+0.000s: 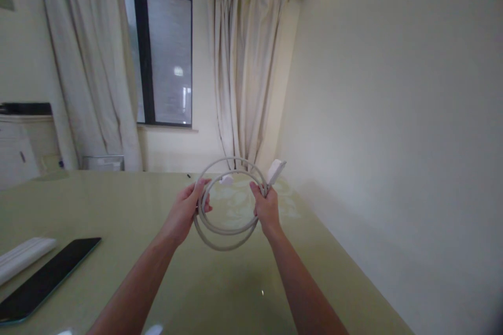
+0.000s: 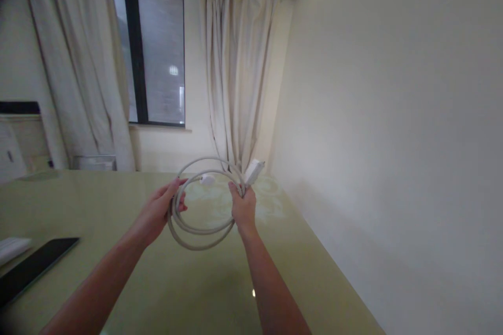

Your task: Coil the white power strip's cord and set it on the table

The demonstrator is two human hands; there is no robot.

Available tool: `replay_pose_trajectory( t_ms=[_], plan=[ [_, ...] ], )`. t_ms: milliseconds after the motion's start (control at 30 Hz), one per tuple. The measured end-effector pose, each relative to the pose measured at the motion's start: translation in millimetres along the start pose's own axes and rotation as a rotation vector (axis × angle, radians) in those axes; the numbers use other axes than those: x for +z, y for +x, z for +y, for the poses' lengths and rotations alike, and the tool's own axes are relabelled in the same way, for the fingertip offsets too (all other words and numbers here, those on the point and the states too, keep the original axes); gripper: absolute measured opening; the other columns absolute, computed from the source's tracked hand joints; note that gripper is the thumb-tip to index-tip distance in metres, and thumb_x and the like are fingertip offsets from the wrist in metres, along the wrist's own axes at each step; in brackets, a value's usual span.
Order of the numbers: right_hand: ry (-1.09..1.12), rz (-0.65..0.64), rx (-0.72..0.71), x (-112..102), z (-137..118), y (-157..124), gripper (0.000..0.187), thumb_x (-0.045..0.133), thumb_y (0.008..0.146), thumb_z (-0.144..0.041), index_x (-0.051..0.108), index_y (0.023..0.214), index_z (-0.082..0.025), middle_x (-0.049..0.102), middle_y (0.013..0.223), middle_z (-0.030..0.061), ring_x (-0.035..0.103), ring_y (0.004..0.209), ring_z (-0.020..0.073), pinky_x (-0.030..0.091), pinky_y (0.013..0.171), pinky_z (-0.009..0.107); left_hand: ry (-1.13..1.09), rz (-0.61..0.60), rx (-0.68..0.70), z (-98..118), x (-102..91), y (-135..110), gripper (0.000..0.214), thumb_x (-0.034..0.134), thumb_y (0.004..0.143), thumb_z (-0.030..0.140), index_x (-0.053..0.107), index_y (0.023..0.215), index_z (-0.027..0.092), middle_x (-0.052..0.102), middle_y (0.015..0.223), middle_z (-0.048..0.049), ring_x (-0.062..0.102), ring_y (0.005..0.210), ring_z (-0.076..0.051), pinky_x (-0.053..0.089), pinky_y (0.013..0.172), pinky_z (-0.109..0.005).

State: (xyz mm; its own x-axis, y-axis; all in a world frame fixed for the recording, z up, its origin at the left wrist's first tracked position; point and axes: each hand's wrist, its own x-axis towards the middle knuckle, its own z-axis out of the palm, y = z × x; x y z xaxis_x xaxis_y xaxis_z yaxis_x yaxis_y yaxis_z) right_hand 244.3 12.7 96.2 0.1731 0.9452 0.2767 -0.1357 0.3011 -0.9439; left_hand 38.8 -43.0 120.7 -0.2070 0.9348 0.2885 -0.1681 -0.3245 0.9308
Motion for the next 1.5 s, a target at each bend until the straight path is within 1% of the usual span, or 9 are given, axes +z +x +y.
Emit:
replay_pose_trajectory(
  t_ms=[133,367,700,833,1000,1100,1233,1400,1500],
  plan=[
    [-0.214,0.008,-0.093,-6.0,-3.4,5.5,0.044,0.083,0.075,-0.060,0.060,0.074,-0.022,0.047,0.052,-0.0076,0.044,0.048,0.0119,0.033,0.045,0.025,-0.157,-0.023,-0.086,-3.1,-1.0,3.9,0.050,0.083,0.082,0.058,0.074,0.106,0.015,0.055,0.066,0.0062,0.047,0.045,-0.006,0.051,0.047,-0.019],
    [-0.117,-0.094,-0.002,-4.5,-29.2,-6.6,0.049,0.089,0.071,-0.054,0.050,0.067,-0.025,0.040,0.045,-0.0111,0.034,0.034,0.0084,0.024,0.033,0.024,-0.561,-0.015,-0.392,7.1,-17.2,9.8,0.030,0.059,0.103,0.035,0.077,0.112,0.013,0.077,0.101,-0.0111,0.071,0.067,-0.014,0.066,0.067,-0.028],
    [0.349,-0.411,0.226,-20.8,-62.9,-13.3,0.057,0.097,0.060,-0.054,0.052,0.070,-0.021,0.041,0.051,-0.0132,0.025,0.039,0.0015,0.025,0.036,0.018,-0.331,-0.013,-0.092,9.0,-38.8,12.6,0.054,0.078,0.079,0.005,0.073,0.129,0.026,0.071,0.132,-0.0078,0.077,0.096,-0.018,0.067,0.075,-0.025],
    [0.352,-0.371,0.144,-25.9,-68.1,-11.8,0.053,0.097,0.063,-0.055,0.060,0.074,-0.018,0.042,0.052,-0.0121,0.028,0.041,0.0024,0.028,0.040,0.019,-0.051,0.003,0.004,9.2,-43.1,12.0,0.067,0.079,0.080,0.014,0.060,0.142,0.032,0.065,0.143,-0.0114,0.079,0.090,-0.020,0.067,0.070,-0.028],
    [0.368,-0.271,0.088,-31.6,-72.1,-10.6,0.049,0.098,0.063,-0.052,0.063,0.077,-0.019,0.050,0.055,-0.0096,0.041,0.046,0.0063,0.050,0.055,0.025,0.063,0.044,0.123,11.8,-52.9,14.2,0.093,0.073,0.081,0.009,0.033,0.160,0.036,0.066,0.143,-0.0153,0.074,0.068,-0.012,0.067,0.068,-0.030],
    [0.394,-0.217,0.074,-32.3,-74.5,-10.7,0.048,0.097,0.065,-0.051,0.064,0.079,-0.020,0.054,0.058,-0.0086,0.048,0.050,0.0080,0.057,0.063,0.028,-0.004,0.132,0.123,12.7,-56.7,18.7,0.077,0.071,0.084,0.007,0.046,0.153,0.031,0.067,0.144,-0.0138,0.071,0.066,-0.009,0.065,0.068,-0.026],
    [0.416,-0.123,0.034,-28.8,-76.2,-10.1,0.048,0.095,0.067,-0.053,0.068,0.087,-0.019,0.050,0.059,-0.0098,0.042,0.046,0.0054,0.050,0.052,0.021,-0.249,0.177,0.003,7.7,-41.8,20.6,0.017,0.067,0.093,0.011,0.073,0.109,0.013,0.074,0.131,-0.0167,0.077,0.092,-0.013,0.063,0.086,-0.021],
    [0.382,-0.191,0.032,-25.2,-76.3,-12.2,0.044,0.092,0.071,-0.053,0.069,0.086,-0.018,0.046,0.057,-0.0108,0.031,0.042,0.0027,0.039,0.042,0.018,-0.430,-0.017,-0.223,-9.4,-2.2,7.2,0.037,0.051,0.107,0.040,0.063,0.139,0.025,0.076,0.125,-0.0184,0.077,0.108,-0.028,0.067,0.088,-0.047],
    [0.297,-0.192,-0.013,-24.3,-75.8,-14.5,0.041,0.088,0.076,-0.053,0.070,0.086,-0.018,0.050,0.058,-0.0093,0.034,0.041,0.0029,0.040,0.042,0.018,-0.468,-0.001,-0.343,-14.9,15.2,-0.8,0.042,0.044,0.109,0.045,0.058,0.146,0.031,0.078,0.113,-0.0152,0.079,0.093,-0.024,0.067,0.081,-0.043]
  ],
)
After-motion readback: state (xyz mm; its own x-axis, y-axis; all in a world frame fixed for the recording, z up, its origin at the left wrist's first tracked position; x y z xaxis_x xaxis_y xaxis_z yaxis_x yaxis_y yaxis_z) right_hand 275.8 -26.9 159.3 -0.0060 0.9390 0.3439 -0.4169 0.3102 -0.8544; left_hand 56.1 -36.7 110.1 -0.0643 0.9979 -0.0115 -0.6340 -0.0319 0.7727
